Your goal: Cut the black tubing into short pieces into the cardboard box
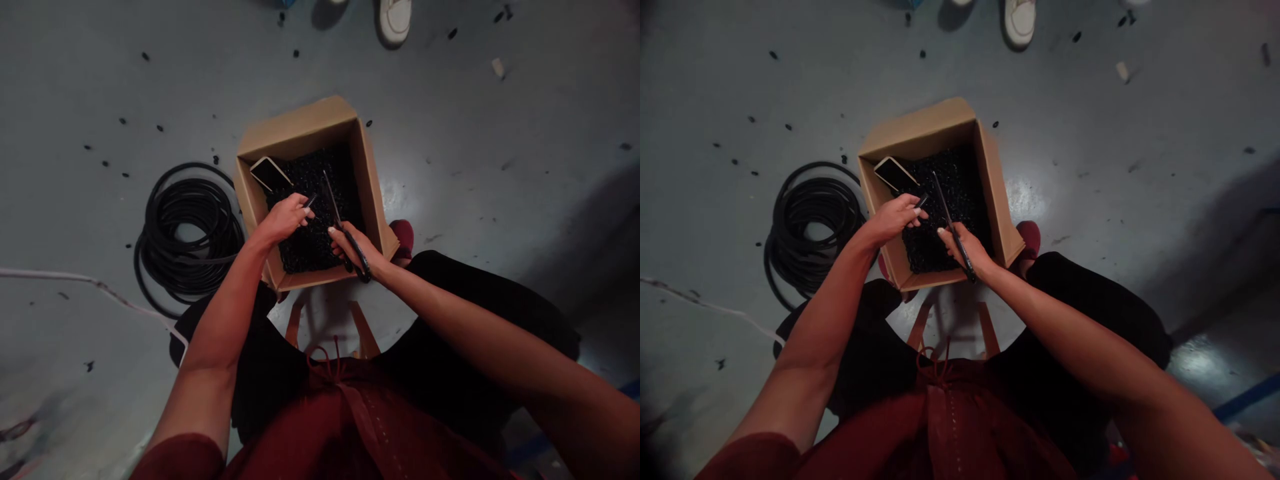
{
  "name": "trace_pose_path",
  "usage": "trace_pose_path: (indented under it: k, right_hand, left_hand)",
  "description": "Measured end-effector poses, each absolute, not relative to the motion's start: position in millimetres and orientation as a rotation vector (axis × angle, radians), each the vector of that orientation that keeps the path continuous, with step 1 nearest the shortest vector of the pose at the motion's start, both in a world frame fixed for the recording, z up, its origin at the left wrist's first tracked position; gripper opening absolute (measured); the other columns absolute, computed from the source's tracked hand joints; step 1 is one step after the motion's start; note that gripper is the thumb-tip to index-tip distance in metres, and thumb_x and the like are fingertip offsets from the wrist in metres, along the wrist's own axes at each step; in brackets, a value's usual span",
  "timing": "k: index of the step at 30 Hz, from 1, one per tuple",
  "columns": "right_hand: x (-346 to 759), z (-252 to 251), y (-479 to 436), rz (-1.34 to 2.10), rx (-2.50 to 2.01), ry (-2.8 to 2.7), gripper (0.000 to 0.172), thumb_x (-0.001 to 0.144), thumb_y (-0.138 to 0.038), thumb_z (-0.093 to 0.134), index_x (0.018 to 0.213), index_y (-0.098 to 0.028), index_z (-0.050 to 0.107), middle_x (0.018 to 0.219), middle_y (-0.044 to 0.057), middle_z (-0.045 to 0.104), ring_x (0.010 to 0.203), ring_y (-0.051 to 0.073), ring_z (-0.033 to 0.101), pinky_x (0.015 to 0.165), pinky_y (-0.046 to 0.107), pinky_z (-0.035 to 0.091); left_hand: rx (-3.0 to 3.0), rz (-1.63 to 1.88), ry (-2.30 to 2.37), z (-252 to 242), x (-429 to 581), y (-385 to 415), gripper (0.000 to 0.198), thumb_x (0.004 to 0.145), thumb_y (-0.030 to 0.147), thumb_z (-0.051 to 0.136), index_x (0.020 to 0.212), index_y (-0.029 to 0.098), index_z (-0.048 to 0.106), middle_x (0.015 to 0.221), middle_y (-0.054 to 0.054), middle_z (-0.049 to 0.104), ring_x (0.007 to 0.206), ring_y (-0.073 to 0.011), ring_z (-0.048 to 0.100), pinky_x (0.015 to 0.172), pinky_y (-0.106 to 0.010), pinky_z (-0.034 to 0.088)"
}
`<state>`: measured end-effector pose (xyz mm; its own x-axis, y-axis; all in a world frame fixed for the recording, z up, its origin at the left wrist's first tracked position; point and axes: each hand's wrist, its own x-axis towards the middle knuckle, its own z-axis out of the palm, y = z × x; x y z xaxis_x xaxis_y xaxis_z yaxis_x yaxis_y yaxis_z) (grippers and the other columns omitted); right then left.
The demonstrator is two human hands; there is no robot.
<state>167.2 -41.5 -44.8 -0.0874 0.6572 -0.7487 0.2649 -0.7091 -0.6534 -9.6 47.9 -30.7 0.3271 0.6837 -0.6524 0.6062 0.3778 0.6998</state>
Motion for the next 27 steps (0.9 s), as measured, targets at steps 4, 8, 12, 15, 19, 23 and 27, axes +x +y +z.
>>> trace_pose_path:
  k: [4,8,12,15,19,23,27]
  right_hand:
    - [169.5,-43.2,-44.1,1.846,-1.873,-1.178,0.036,0.090,-0.054,0.054,0.107,-0.022,0.054,0.089,0.004,0.065,0.080,0.018,0.063,0.072,0.032,0.050]
    - [169.4,-35.9,-45.1,1.876,-1.875,-1.263,0.042,0.089,-0.056,0.053,0.113,-0.021,0.053,0.095,0.006,0.066,0.086,0.021,0.063,0.076,0.035,0.049]
    - [168.1,-32.8,-44.7,1.912,-1.842,-1.267,0.041,0.091,-0.054,0.052,0.115,-0.020,0.051,0.101,0.008,0.065,0.090,0.021,0.063,0.080,0.035,0.050]
    - [168.1,-33.1,-44.8,1.928,-1.830,-1.286,0.043,0.091,-0.054,0.051,0.117,-0.020,0.051,0.104,0.009,0.065,0.092,0.022,0.063,0.082,0.036,0.050]
    - [168.3,-35.3,-45.5,1.931,-1.819,-1.303,0.044,0.091,-0.055,0.051,0.117,-0.019,0.051,0.105,0.009,0.065,0.093,0.022,0.064,0.083,0.036,0.050]
    - [168.0,-38.0,-46.0,1.923,-1.813,-1.313,0.045,0.091,-0.055,0.052,0.117,-0.019,0.051,0.103,0.009,0.066,0.090,0.022,0.064,0.078,0.035,0.051]
    - [167.3,-35.1,-44.3,1.953,-1.797,-1.267,0.043,0.091,-0.052,0.054,0.117,-0.018,0.051,0.100,0.009,0.067,0.084,0.019,0.066,0.072,0.031,0.051]
  left_hand:
    - [1.333,0.103,1.340,-32.4,-13.0,50.3,0.032,0.086,0.017,0.051,0.116,0.010,0.062,0.100,-0.010,0.071,0.076,-0.0123,0.060,0.078,-0.028,0.049]
    - [1.416,0.097,1.346,-31.3,-14.5,52.4,0.037,0.086,0.020,0.054,0.120,0.011,0.063,0.093,-0.007,0.071,0.077,-0.0129,0.061,0.081,-0.028,0.049]
    - [1.409,0.081,1.331,-29.3,-13.3,52.3,0.037,0.086,0.020,0.051,0.118,0.009,0.065,0.093,-0.007,0.071,0.076,-0.0123,0.061,0.079,-0.027,0.049]
    - [1.380,0.082,1.325,-29.7,-11.6,51.8,0.034,0.086,0.020,0.050,0.114,0.009,0.067,0.093,-0.008,0.072,0.074,-0.0117,0.060,0.078,-0.026,0.049]
    - [1.362,0.062,1.327,-31.8,-10.4,52.0,0.029,0.084,0.018,0.051,0.104,0.008,0.070,0.091,-0.008,0.072,0.073,-0.0112,0.060,0.077,-0.026,0.050]
    - [1.384,0.059,1.304,-31.4,-11.2,52.2,0.029,0.083,0.018,0.051,0.104,0.009,0.070,0.092,-0.007,0.072,0.074,-0.0115,0.061,0.078,-0.027,0.050]
    - [1.412,0.037,1.293,-29.1,-12.1,52.4,0.030,0.084,0.020,0.053,0.106,0.009,0.070,0.091,-0.007,0.072,0.073,-0.0119,0.061,0.079,-0.029,0.050]
